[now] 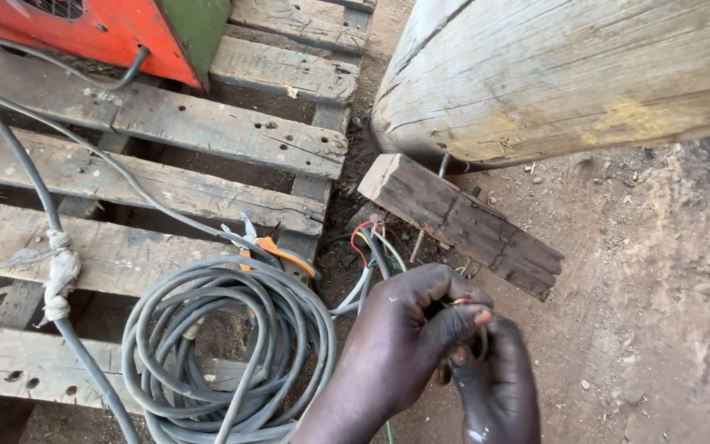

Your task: Connecting electrical wires by stripping insulation with pliers and twisting the strands together.

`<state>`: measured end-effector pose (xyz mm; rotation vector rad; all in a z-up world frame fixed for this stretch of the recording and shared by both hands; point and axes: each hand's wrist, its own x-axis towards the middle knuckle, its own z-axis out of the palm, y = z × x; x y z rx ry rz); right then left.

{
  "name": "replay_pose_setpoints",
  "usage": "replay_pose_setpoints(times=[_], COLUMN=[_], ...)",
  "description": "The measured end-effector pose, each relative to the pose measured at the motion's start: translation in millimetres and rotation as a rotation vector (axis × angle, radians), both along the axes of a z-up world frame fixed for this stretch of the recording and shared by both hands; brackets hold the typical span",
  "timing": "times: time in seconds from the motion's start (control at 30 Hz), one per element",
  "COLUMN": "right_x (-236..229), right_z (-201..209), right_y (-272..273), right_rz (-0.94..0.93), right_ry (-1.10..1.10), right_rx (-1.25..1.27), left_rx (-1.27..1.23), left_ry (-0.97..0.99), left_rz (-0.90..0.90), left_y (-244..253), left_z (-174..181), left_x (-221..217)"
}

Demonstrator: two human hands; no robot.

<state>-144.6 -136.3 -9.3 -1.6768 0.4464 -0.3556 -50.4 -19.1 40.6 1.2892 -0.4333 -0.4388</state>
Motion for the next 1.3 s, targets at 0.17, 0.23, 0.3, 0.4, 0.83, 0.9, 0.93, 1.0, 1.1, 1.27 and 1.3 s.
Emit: replay_pose_setpoints(times=[0.17,0.23,0.3,0.4,0.83,0.9,0.93,1.0,1.1,1.27,1.3], right_x=[-0.6,2.8,2.3,3.0,2.7,3.6,2.4,1.4,0.8,0.2,0.0], right_z=[4.2,4.4,5.8,11.7,7.1,7.8,6.8,5.3,1.1,-5.6,-5.7], right_y=[-10.2,-14.5,-17.7,-14.4,-19.0,-20.9,-22.8,-23.8,-23.7,-34.8,-34.5], right_rz=[-0.171,-0.146,-0.126,-0.105,-0.063,-0.057,-0.048,-0.039,-0.056,-0.107,-0.107], right_ry=[-0.177,-0.186,-0.193,-0.114,-0.069,-0.069,-0.040,-0.009,-0.017,-0.054,-0.054], right_rx=[-0.079,-0.092,-0.104,-0.072,-0.137,-0.127,-0.113,-0.099,-0.064,0.002,0.004], left_rx=[0.333,0.410,0.486,0.478,0.229,0.343,0.432,0.522,0.509,0.105,0.106], left_ry=[-0.107,-0.246,-0.386,-0.256,0.127,0.174,0.151,0.128,0.130,-0.155,-0.156], left_rz=[0.160,0.209,0.252,0.338,0.214,0.234,0.259,0.282,0.334,0.134,0.134], left_y=[3.6,3.8,2.1,0.4,7.8,4.5,3.9,2.4,1.2,7.2,5.8], left_z=[7.2,5.6,3.2,-3.3,-3.2,-1.8,-3.0,-11.4,-26.6,-31.6,-26.7], left_x=[0.0,0.8,-1.6,-5.6,2.4,4.0,4.1,3.4,1.4,3.7,3.5])
